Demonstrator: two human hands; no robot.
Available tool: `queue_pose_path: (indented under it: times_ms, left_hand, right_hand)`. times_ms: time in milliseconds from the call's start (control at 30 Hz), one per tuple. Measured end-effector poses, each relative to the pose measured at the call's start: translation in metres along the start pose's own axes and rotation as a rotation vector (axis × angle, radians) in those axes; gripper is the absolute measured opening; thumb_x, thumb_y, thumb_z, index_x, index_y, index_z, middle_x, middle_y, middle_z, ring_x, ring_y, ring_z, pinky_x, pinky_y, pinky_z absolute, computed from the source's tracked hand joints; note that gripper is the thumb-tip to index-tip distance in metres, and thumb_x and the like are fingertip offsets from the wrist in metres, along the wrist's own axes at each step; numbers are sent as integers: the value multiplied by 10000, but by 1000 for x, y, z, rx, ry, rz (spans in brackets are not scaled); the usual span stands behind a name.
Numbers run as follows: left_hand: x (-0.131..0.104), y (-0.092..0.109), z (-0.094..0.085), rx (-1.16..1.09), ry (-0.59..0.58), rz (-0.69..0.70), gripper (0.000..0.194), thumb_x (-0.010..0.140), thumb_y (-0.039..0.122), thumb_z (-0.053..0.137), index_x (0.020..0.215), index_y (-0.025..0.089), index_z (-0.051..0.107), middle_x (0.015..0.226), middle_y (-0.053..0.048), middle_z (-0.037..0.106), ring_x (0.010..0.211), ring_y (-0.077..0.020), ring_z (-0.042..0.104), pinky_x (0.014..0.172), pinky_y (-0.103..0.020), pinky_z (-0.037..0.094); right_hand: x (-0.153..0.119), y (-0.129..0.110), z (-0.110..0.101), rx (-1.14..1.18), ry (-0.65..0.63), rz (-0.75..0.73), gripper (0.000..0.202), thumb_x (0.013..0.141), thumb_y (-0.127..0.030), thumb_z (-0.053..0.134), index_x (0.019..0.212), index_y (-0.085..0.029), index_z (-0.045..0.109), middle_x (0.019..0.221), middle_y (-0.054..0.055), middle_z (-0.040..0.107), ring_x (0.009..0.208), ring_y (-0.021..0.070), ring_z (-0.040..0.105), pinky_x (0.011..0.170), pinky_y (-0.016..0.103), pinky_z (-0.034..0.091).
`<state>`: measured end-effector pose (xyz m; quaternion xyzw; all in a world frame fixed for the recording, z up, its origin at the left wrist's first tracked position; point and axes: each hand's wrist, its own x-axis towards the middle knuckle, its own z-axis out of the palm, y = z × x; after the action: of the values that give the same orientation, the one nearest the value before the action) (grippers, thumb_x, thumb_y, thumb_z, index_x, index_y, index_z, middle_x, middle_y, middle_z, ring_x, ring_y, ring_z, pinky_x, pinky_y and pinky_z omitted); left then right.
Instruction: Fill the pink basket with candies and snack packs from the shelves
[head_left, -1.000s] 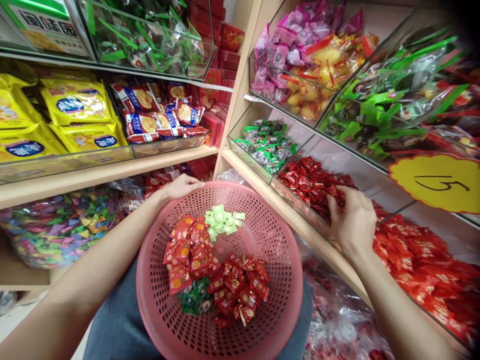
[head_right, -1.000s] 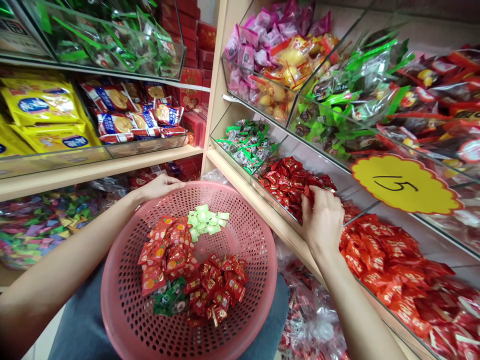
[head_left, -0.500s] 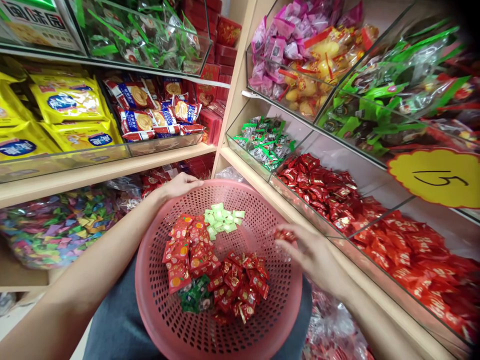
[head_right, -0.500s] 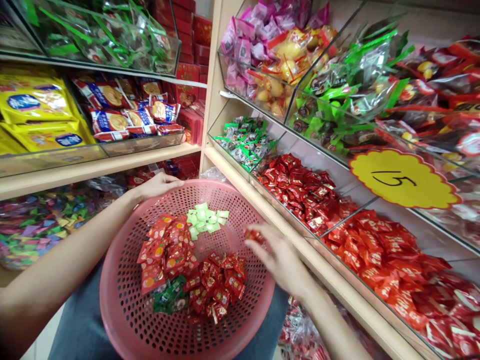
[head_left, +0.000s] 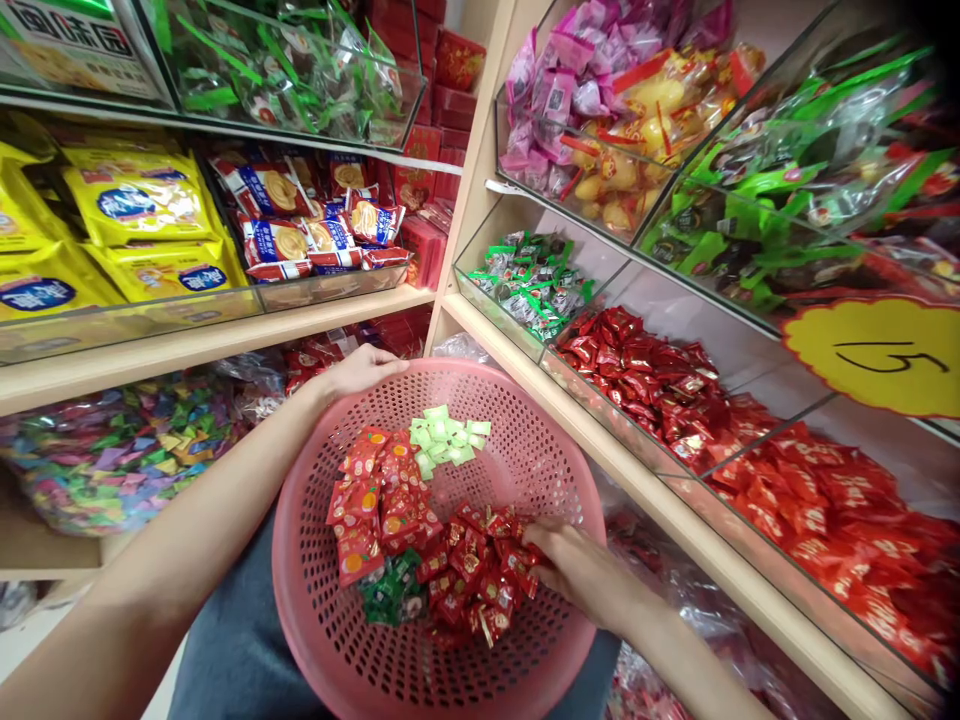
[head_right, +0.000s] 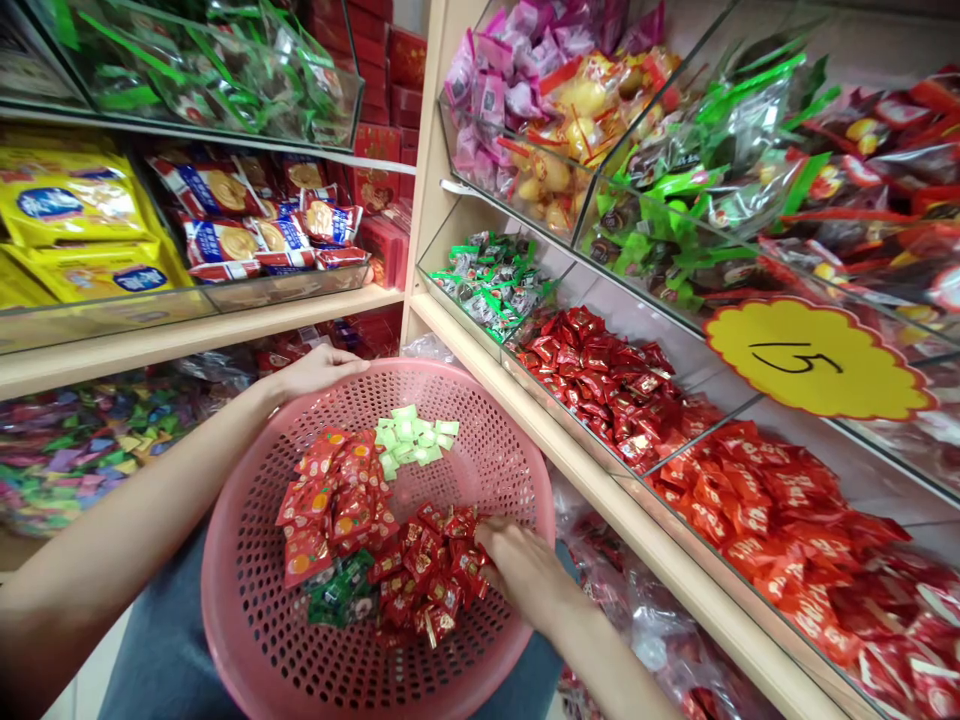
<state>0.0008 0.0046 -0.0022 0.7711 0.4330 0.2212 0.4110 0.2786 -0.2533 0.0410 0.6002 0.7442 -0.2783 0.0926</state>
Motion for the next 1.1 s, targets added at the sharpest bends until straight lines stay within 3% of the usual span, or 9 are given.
queue_pose_path:
  times_ms: [333, 533, 933, 1100]
  left_hand:
    - [-1, 1, 0, 9, 6, 10, 436, 721, 541, 492, 689, 143, 665, 603, 24, 614, 557, -97, 482, 567, -212, 374]
    - [-2, 3, -1, 22, 15, 20, 426, 720, 527, 493, 684, 142, 670, 606, 20, 616, 562, -104, 487, 583, -223, 378]
    - [1, -1, 0, -2, 8, 8, 400, 705, 515, 517, 679, 147, 673, 561, 33, 596, 526, -94, 461, 531, -205, 352]
    - [0, 0, 0, -11, -4, -8, 409, 710, 522, 513, 698, 147, 677, 591, 22, 618, 536, -100, 483, 540, -210, 365]
  right_hand:
    - [-7, 3, 11, -29, -4, -24, 170, 756, -101, 466, 891, -183, 527, 993, 72, 562, 921, 180, 535, 783, 290, 395]
    - [-12, -1, 9, -16, 15, -14, 89, 783, -205, 502, 863, -185, 538, 938, 62, 569, 867, 186, 550, 742, 300, 405]
    - [-13, -9, 6, -27, 31, 8, 187, 814, -291, 501, 952, -184, 569, 961, 73, 572, 912, 208, 550, 765, 321, 423]
    - [-16, -4, -8, 38, 136, -24, 248, 853, -363, 438, 982, -198, 570, 963, 68, 584, 875, 189, 575, 751, 304, 437]
